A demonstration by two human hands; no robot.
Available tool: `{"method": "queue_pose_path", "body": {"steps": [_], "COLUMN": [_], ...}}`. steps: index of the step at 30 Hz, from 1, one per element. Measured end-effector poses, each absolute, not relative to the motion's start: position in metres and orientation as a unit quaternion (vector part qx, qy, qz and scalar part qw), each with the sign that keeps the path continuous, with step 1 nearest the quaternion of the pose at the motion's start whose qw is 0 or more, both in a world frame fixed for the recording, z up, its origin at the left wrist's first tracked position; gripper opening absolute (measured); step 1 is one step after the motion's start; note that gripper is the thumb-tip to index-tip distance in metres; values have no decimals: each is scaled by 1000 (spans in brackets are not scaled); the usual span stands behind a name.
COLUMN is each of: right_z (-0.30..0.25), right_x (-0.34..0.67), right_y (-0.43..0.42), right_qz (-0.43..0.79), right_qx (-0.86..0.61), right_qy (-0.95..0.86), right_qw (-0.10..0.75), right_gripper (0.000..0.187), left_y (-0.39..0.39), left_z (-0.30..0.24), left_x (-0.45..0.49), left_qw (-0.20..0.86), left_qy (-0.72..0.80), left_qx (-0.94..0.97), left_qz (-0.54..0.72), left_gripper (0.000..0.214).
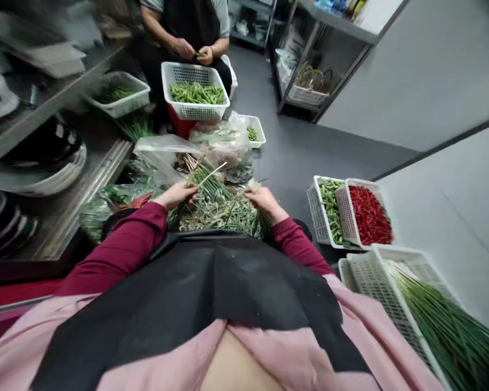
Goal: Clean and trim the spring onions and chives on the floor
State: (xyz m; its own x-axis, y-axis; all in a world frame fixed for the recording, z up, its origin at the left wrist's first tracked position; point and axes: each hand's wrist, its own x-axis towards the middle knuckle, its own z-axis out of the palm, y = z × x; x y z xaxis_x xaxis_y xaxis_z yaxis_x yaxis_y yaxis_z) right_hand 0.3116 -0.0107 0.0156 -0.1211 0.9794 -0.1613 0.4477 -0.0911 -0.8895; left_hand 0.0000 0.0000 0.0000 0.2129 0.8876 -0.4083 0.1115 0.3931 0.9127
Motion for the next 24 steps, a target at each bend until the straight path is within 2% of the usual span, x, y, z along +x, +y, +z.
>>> {"method": "queue_pose_path", "body": {"steps": [4,9,13,19,24], "right_z": [15,46,59,52,44], "right_x": [284,270,278,262,241], "right_y": [-19,-21,-22,-34,-37], "right_qz": [441,579,589,626,611], "right_qx": [-596,-474,-458,-431,-451], "right_qy": [-552,-460,-405,-476,-464], "right_qw": [382,478,528,442,455], "right_gripper": [21,38,38,40,30], "left_y": [-10,-25,-23,-15,-20], "left_z": [23,41,42,37,39], "left_x": [29,59,62,66,80], "left_qw": [679,771,799,822,800], "left_qy": [469,342,336,307,333], "left_qx": [493,509,455,442,465], "left_qz": [276,176,202,183,181], "left_gripper": [25,28,29,41,40]}}
